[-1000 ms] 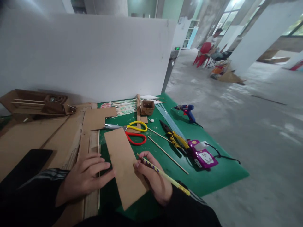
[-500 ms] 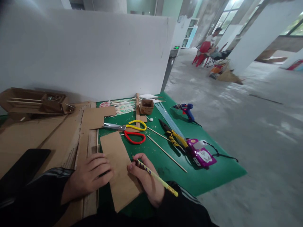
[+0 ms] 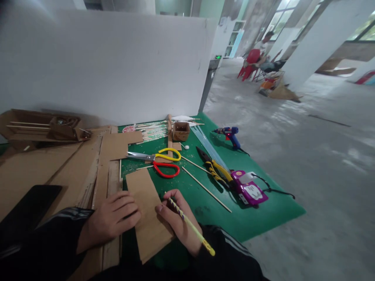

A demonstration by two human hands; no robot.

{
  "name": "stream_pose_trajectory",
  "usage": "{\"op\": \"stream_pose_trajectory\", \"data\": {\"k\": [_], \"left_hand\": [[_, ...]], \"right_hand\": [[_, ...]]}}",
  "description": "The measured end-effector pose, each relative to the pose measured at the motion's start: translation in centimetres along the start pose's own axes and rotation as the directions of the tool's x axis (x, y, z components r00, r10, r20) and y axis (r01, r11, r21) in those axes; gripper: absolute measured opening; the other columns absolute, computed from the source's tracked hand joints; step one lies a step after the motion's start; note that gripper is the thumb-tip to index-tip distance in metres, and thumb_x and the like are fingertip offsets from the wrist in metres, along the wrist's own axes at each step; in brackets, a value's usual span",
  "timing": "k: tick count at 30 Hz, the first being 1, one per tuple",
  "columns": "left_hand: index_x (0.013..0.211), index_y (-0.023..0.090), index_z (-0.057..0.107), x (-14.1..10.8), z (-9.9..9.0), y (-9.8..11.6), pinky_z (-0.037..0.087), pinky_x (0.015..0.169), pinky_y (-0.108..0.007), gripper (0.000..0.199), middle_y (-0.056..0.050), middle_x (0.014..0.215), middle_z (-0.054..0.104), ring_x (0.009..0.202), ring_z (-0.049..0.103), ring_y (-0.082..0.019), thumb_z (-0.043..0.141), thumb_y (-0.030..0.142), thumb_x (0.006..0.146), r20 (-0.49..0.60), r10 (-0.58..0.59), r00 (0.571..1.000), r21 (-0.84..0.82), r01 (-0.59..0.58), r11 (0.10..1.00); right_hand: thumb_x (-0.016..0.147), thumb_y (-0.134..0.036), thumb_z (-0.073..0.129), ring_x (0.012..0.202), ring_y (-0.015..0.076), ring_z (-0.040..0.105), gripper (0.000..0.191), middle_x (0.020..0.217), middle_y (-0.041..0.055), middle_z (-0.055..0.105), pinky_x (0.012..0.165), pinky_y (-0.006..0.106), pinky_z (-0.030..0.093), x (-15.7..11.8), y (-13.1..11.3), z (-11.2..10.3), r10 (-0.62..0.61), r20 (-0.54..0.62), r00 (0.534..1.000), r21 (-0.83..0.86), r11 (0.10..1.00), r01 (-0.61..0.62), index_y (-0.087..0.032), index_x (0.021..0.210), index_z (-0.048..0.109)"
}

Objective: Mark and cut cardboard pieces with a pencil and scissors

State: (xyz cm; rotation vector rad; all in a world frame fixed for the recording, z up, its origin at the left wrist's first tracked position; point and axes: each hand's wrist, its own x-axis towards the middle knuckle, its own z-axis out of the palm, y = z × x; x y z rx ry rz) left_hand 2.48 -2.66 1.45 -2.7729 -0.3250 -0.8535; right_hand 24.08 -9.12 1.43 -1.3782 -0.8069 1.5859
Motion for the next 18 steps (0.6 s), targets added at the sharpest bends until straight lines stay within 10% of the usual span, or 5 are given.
{"op": "stream_pose_trajectory", "data": {"k": [18], "left_hand": [[0.090,0.016,0.063,-0.77,0.99,0.37,0.054,0.089,-0.036,0.017,-0.002,0.080,0.066,0.076,0.062,-0.014,0.050,0.005,0.092,0.020,0.031,0.999,-0.069,-0.030,0.997]], "right_hand": [[0.084,-0.060,0.064,0.067,0.0114,0.041,0.043,0.077,-0.0059,0.046,0.060,0.025,0.035,-0.06,0.28,-0.69,-0.112,0.129,0.985,-0.206,0.969,0.137,-0.024,0.095,0.042]]}}
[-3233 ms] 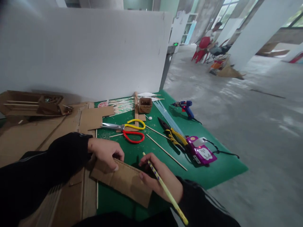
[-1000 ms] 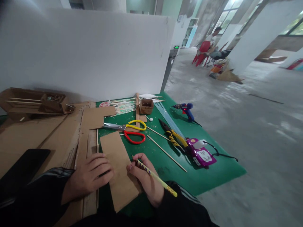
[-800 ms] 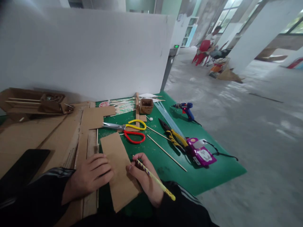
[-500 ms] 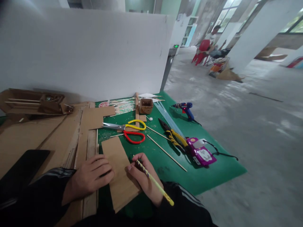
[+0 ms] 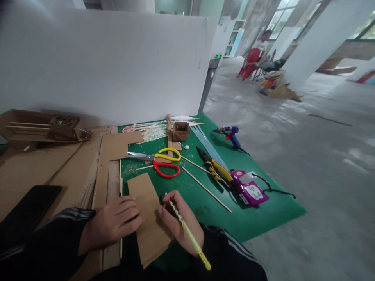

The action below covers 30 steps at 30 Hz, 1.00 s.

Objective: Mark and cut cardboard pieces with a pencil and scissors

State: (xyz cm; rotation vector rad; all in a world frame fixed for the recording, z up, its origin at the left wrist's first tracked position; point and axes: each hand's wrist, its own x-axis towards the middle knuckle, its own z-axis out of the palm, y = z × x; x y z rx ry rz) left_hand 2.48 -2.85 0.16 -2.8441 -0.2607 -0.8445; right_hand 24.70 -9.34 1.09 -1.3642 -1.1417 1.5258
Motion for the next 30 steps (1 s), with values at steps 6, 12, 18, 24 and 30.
{"op": "stream_pose_trajectory", "data": {"k": [6,12,18,24,30], "left_hand": [[0.088,0.015,0.062,0.2,0.0,-0.1,0.053,0.085,-0.035,0.017,-0.002,0.078,0.065,0.074,0.059,-0.015,0.048,0.005,0.093,0.012,0.018,1.000,-0.008,-0.018,1.000],[0.087,0.016,0.059,-0.2,0.3,-0.2,0.049,0.075,-0.034,0.015,-0.001,0.075,0.059,0.069,0.052,-0.016,0.050,0.007,0.093,0.111,0.019,0.994,-0.007,-0.019,1.000],[0.094,0.017,0.058,-0.1,-0.1,-0.4,0.042,0.072,-0.034,0.012,-0.002,0.083,0.059,0.075,0.049,-0.018,0.051,0.008,0.092,0.266,0.004,0.964,-0.049,0.010,0.999],[0.104,0.017,0.055,0.5,-1.3,-0.4,0.038,0.087,-0.040,0.024,-0.005,0.102,0.058,0.092,0.049,-0.023,0.060,0.018,0.081,0.483,-0.052,0.874,-0.217,0.177,0.960],[0.101,0.017,0.054,0.5,-1.4,-0.3,0.037,0.087,-0.040,0.021,-0.005,0.102,0.057,0.092,0.047,-0.023,0.057,0.017,0.080,0.513,-0.070,0.856,-0.257,0.231,0.938]], "right_hand": [[0.083,-0.056,0.066,0.068,0.0112,0.041,0.042,0.078,-0.0059,0.046,0.060,0.025,0.036,0.3,0.7,0.0,-0.038,0.011,0.999,0.004,0.999,0.038,-0.024,0.095,0.041],[0.086,-0.047,0.064,0.069,0.0114,0.040,0.035,0.079,-0.0062,0.044,0.063,0.025,0.037,0.2,1.0,0.0,-0.043,0.030,0.999,-0.022,0.999,0.043,-0.024,0.097,0.041],[0.086,-0.046,0.063,0.068,0.0113,0.038,0.034,0.079,-0.0061,0.044,0.061,0.025,0.037,0.3,1.4,0.2,-0.050,0.029,0.998,-0.017,0.999,0.051,-0.023,0.096,0.040],[0.088,-0.041,0.060,0.068,0.0119,0.039,0.029,0.079,-0.0056,0.044,0.061,0.024,0.038,0.3,2.3,0.3,-0.100,0.031,0.995,-0.038,0.994,0.101,-0.024,0.097,0.039],[0.088,-0.029,0.051,0.065,0.0127,0.044,0.016,0.076,-0.0053,0.047,0.061,0.026,0.041,0.2,2.4,0.4,-0.176,-0.016,0.984,-0.256,0.952,0.166,-0.024,0.097,0.039]]}}
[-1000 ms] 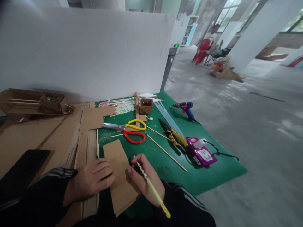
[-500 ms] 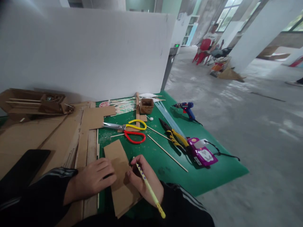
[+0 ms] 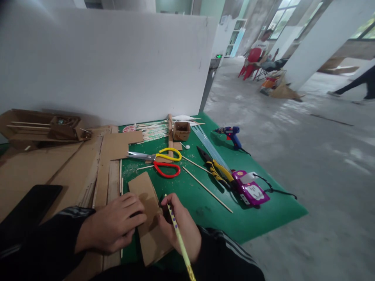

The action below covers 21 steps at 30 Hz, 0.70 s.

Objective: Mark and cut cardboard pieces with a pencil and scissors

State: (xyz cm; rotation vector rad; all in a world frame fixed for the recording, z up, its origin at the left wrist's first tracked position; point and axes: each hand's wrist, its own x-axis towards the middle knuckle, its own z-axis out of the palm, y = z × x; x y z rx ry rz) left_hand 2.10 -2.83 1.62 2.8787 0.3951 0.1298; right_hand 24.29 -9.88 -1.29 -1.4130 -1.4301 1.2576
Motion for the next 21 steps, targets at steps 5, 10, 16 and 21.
{"op": "stream_pose_trajectory", "data": {"k": [5,10,16,21], "left_hand": [[0.100,0.018,0.054,0.2,0.2,-0.2,0.036,0.087,-0.041,0.016,-0.005,0.100,0.057,0.091,0.048,-0.023,0.055,0.019,0.084,0.015,0.012,1.000,0.019,-0.013,1.000],[0.099,0.019,0.054,0.4,0.3,-0.2,0.037,0.087,-0.040,0.016,-0.004,0.098,0.058,0.091,0.049,-0.022,0.056,0.020,0.084,0.023,0.005,1.000,-0.005,-0.005,1.000],[0.099,0.020,0.055,0.5,0.0,0.1,0.037,0.085,-0.038,0.015,-0.003,0.096,0.059,0.091,0.049,-0.022,0.056,0.019,0.084,0.014,-0.027,1.000,-0.040,0.028,0.999],[0.098,0.020,0.057,0.9,-0.1,0.1,0.037,0.081,-0.036,0.014,-0.003,0.096,0.061,0.090,0.051,-0.021,0.057,0.018,0.084,0.002,-0.032,1.000,-0.049,0.032,0.998]], "right_hand": [[0.082,-0.017,0.048,0.061,0.0149,0.055,0.016,0.072,-0.0045,0.056,0.059,0.026,0.041,-0.2,-0.5,0.4,-0.050,-0.034,0.998,-0.351,0.936,0.035,-0.025,0.094,0.041],[0.080,-0.012,0.048,0.055,0.0149,0.055,0.017,0.073,-0.0019,0.061,0.051,0.026,0.030,-0.3,-0.4,0.8,-0.166,0.020,0.986,-0.646,0.751,0.140,-0.025,0.090,0.044],[0.075,-0.009,0.052,0.065,0.0183,0.056,0.019,0.078,0.0035,0.064,0.055,0.028,0.030,1.1,-1.2,0.0,-0.183,0.227,0.956,-0.745,0.600,0.292,-0.021,0.089,0.047],[0.080,-0.014,0.052,0.065,0.0188,0.056,0.012,0.078,0.0039,0.064,0.056,0.028,0.031,1.8,-1.6,-0.4,-0.180,0.260,0.949,-0.723,0.615,0.315,-0.022,0.088,0.048]]}}
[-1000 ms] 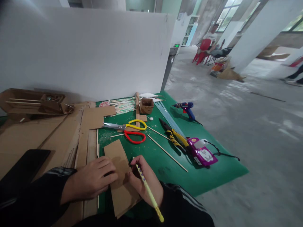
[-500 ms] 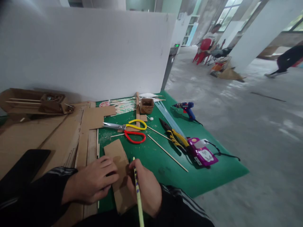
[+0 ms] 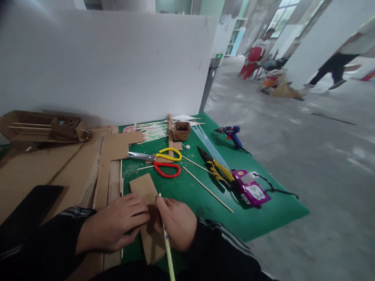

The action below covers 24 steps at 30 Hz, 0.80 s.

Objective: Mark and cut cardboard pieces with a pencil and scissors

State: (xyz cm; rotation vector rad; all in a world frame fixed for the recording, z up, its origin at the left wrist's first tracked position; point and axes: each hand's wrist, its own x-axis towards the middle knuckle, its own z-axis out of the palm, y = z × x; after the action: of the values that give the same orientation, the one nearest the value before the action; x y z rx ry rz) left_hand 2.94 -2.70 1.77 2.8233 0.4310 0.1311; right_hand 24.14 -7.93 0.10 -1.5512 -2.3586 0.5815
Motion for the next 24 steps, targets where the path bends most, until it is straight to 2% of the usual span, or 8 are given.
{"op": "stream_pose_trajectory", "data": {"k": [4,7,9,12,15,18,21,24], "left_hand": [[0.097,0.020,0.057,0.2,-0.1,-0.2,0.039,0.081,-0.036,0.012,-0.003,0.095,0.061,0.091,0.053,-0.022,0.057,0.019,0.085,0.014,0.003,1.000,0.022,-0.004,1.000],[0.097,0.020,0.058,0.3,-0.3,-0.3,0.041,0.083,-0.036,0.010,-0.003,0.096,0.062,0.091,0.054,-0.021,0.057,0.020,0.086,0.027,0.023,0.999,0.016,-0.023,1.000],[0.096,0.020,0.058,0.3,-0.4,-0.4,0.042,0.084,-0.035,0.010,-0.003,0.097,0.062,0.092,0.055,-0.021,0.058,0.019,0.086,0.030,0.022,0.999,-0.001,-0.022,1.000],[0.094,0.020,0.057,0.5,-0.5,-0.5,0.041,0.092,-0.037,0.010,-0.003,0.100,0.062,0.097,0.054,-0.021,0.059,0.017,0.084,0.019,0.005,1.000,-0.021,-0.005,1.000],[0.094,0.020,0.058,0.6,-0.5,-0.5,0.033,0.106,-0.041,0.012,-0.002,0.105,0.062,0.105,0.053,-0.022,0.061,0.017,0.082,-0.006,-0.012,1.000,-0.051,0.012,0.999],[0.095,0.021,0.059,0.6,-0.7,-0.4,0.026,0.113,-0.045,0.014,-0.002,0.107,0.062,0.106,0.053,-0.021,0.061,0.017,0.082,-0.009,-0.020,1.000,-0.092,0.019,0.996],[0.098,0.021,0.060,0.5,-0.8,-0.4,0.027,0.113,-0.046,0.019,-0.002,0.109,0.063,0.107,0.054,-0.022,0.064,0.019,0.080,-0.014,-0.020,1.000,-0.146,0.018,0.989],[0.098,0.021,0.060,0.5,-0.4,-0.5,0.030,0.112,-0.045,0.014,-0.001,0.105,0.065,0.103,0.055,-0.021,0.062,0.020,0.084,-0.042,-0.044,0.998,-0.180,0.036,0.983]], "right_hand": [[0.094,-0.024,0.045,0.065,0.0187,0.058,0.007,0.077,0.0033,0.066,0.058,0.028,0.036,0.0,0.8,-0.6,0.057,-0.043,0.997,0.066,0.996,-0.054,-0.022,0.095,0.051],[0.101,-0.038,0.037,0.071,0.0189,0.061,0.028,0.081,0.0037,0.068,0.065,0.030,0.042,0.5,1.8,-1.7,0.104,-0.105,0.989,0.313,0.947,-0.066,-0.022,0.094,0.060],[0.101,-0.043,0.037,0.072,0.0193,0.062,0.040,0.078,0.0049,0.070,0.067,0.030,0.044,1.3,2.5,-2.3,0.146,-0.133,0.980,0.460,0.885,-0.069,-0.021,0.086,0.067],[0.100,-0.049,0.040,0.060,0.0172,0.061,0.050,0.062,0.0033,0.066,0.058,0.028,0.044,2.8,3.1,-2.6,0.210,-0.132,0.969,0.543,0.833,-0.107,-0.019,0.073,0.069],[0.100,-0.053,0.035,0.054,0.0157,0.062,0.053,0.057,0.0012,0.063,0.053,0.025,0.046,4.4,3.3,-2.2,0.249,-0.118,0.961,0.621,0.774,-0.125,-0.016,0.083,0.070],[0.099,-0.053,0.040,0.054,0.0153,0.061,0.051,0.058,0.0011,0.064,0.051,0.025,0.046,5.9,3.3,-1.8,0.264,-0.127,0.956,0.644,0.755,-0.123,-0.016,0.079,0.069],[0.098,-0.044,0.046,0.049,0.0136,0.055,0.044,0.051,-0.0025,0.055,0.049,0.025,0.041,7.3,3.2,-1.5,0.267,-0.169,0.949,0.618,0.778,-0.109,-0.019,0.065,0.061],[0.100,-0.035,0.040,0.046,0.0125,0.053,0.038,0.049,-0.0053,0.050,0.048,0.024,0.039,8.2,3.0,-1.4,0.255,-0.200,0.946,0.594,0.799,-0.090,-0.021,0.070,0.057]]}}
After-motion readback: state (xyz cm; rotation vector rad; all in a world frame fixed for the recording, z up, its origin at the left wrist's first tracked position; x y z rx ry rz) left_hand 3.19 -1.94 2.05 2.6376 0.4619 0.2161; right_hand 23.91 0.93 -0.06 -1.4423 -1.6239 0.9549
